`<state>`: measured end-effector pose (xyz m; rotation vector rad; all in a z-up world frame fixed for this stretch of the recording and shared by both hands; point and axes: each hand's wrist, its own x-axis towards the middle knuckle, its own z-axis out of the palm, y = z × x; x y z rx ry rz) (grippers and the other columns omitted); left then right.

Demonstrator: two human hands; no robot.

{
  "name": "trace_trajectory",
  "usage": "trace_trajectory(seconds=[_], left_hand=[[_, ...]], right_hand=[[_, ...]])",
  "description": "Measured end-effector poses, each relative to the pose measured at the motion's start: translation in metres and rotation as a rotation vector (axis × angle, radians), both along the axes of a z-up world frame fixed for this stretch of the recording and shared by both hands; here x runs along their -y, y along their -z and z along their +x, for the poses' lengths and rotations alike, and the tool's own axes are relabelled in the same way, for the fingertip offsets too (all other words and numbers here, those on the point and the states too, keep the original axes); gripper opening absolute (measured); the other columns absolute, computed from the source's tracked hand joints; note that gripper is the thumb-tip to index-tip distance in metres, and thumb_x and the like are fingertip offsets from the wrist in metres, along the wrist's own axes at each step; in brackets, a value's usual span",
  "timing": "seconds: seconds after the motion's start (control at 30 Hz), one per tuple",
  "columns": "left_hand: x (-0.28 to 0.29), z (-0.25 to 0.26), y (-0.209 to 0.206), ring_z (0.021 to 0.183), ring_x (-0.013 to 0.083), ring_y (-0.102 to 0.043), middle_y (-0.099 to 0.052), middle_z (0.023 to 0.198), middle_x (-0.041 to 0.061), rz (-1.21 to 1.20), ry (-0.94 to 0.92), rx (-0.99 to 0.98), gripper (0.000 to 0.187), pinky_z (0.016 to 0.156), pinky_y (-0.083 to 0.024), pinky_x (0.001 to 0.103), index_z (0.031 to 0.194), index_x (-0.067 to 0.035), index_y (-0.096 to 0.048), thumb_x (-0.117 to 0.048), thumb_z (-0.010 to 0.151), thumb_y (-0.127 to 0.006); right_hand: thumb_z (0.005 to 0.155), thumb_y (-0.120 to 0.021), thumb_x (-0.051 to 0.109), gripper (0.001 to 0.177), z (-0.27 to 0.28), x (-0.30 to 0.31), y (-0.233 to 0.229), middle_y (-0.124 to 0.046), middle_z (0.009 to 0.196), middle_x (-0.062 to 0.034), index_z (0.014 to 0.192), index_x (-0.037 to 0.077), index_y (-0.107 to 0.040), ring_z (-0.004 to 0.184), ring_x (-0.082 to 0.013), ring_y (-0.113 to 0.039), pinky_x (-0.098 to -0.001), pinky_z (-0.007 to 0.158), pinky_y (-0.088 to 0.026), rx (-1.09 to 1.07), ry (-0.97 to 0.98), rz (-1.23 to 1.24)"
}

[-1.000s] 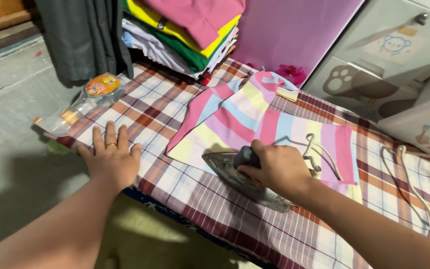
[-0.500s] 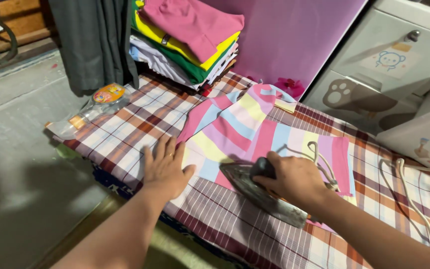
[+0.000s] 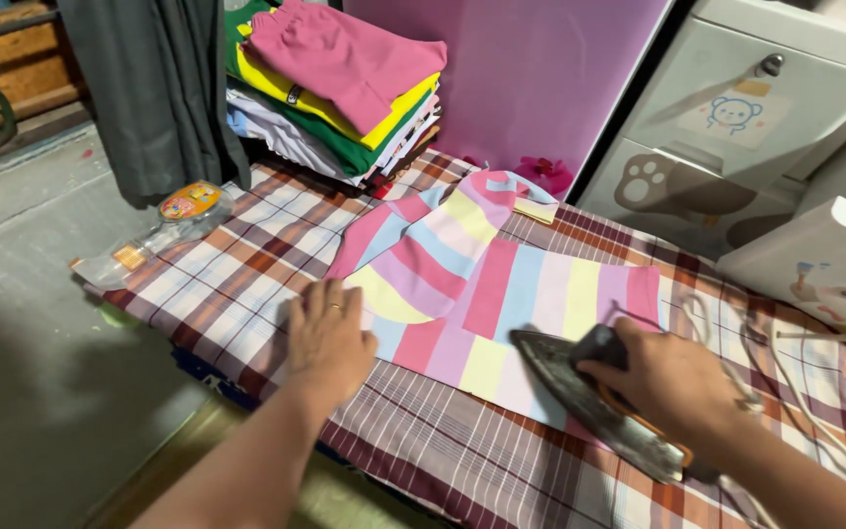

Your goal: The person irons a striped garment on a plaid board, folds it into a square, and places it on a stack of colorful clothes next to a white drawer unit.

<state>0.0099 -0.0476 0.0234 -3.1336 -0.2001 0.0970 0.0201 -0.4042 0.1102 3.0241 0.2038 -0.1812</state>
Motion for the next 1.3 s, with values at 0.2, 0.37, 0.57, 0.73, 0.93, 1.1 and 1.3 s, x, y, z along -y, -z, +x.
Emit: trace_trajectory(seconds=[0.2, 0.37, 0.57, 0.73, 0.93, 1.1, 1.3], left_hand=[[0.042, -0.015, -0.006, 0.155, 0.0311, -0.010, -0.016, 0.168, 0.010, -0.049, 0.013, -0.134, 0.075, 0.122, -0.010, 0.056, 0.159, -0.017, -0.026, -0.058, 0.099, -0.045], [0.047, -0.021, -0.004, 0.154, 0.0311, -0.004, -0.010, 0.170, 0.009, -0.079, -0.021, -0.122, 0.080, 0.121, -0.005, 0.057, 0.160, -0.020, -0.022, -0.060, 0.096, -0.046], [0.046, -0.019, -0.007, 0.156, 0.0300, -0.004, -0.012, 0.169, 0.008, -0.090, -0.035, -0.164, 0.079, 0.123, -0.007, 0.058, 0.161, -0.019, -0.023, -0.059, 0.097, -0.047], [0.047, -0.017, -0.007, 0.156, 0.0304, -0.006, -0.014, 0.169, 0.009, -0.116, -0.052, -0.154, 0.078, 0.122, -0.008, 0.059, 0.159, -0.018, -0.026, -0.059, 0.097, -0.047], [0.052, -0.010, -0.008, 0.152, 0.0306, -0.018, -0.027, 0.164, 0.011, -0.118, -0.088, -0.091, 0.074, 0.119, -0.011, 0.060, 0.152, -0.017, -0.040, -0.063, 0.095, -0.045], [0.060, 0.004, -0.017, 0.144, 0.0317, -0.034, -0.044, 0.155, 0.016, -0.114, -0.121, -0.122, 0.084, 0.117, -0.012, 0.060, 0.142, -0.008, -0.054, -0.076, 0.096, -0.034], [0.057, 0.010, -0.017, 0.142, 0.0315, -0.037, -0.048, 0.151, 0.015, -0.129, -0.120, -0.155, 0.089, 0.116, -0.013, 0.063, 0.138, -0.008, -0.057, -0.080, 0.091, -0.035]], right_hand=[[0.077, -0.064, 0.068, 0.063, 0.002, 0.054, 0.000, -0.079, 0.077, -0.0137, 0.116, 0.019, -0.067, 0.073, -0.0340, -0.078, -0.0474, 0.071, -0.064, 0.023, 0.177, -0.031], [0.081, -0.067, 0.069, 0.063, 0.013, 0.075, 0.006, -0.079, 0.083, -0.0147, 0.110, 0.013, -0.071, 0.076, -0.0331, -0.080, -0.0463, 0.071, -0.064, 0.037, 0.253, -0.038], [0.077, -0.066, 0.068, 0.068, -0.010, 0.062, 0.008, -0.079, 0.081, -0.0125, 0.125, 0.019, -0.066, 0.075, -0.0317, -0.080, -0.0453, 0.072, -0.065, 0.031, 0.191, -0.004], [0.080, -0.064, 0.070, 0.070, -0.005, 0.071, 0.010, -0.079, 0.079, -0.0146, 0.126, 0.016, -0.067, 0.072, -0.0333, -0.079, -0.0458, 0.070, -0.064, 0.096, 0.187, -0.012], [0.086, -0.065, 0.069, 0.064, 0.030, 0.107, 0.009, -0.080, 0.088, -0.0184, 0.118, 0.013, -0.074, 0.080, -0.0350, -0.081, -0.0479, 0.074, -0.064, 0.038, 0.413, 0.014], [0.085, -0.071, 0.068, 0.066, 0.070, 0.171, 0.033, -0.083, 0.090, -0.0237, 0.115, 0.009, -0.078, 0.082, -0.0390, -0.082, -0.0479, 0.076, -0.064, 0.125, 0.470, 0.014], [0.083, -0.075, 0.064, 0.060, 0.135, 0.227, 0.073, -0.081, 0.082, -0.0146, 0.108, 0.010, -0.084, 0.070, -0.0291, -0.081, -0.0399, 0.070, -0.067, 0.064, 0.433, 0.072]])
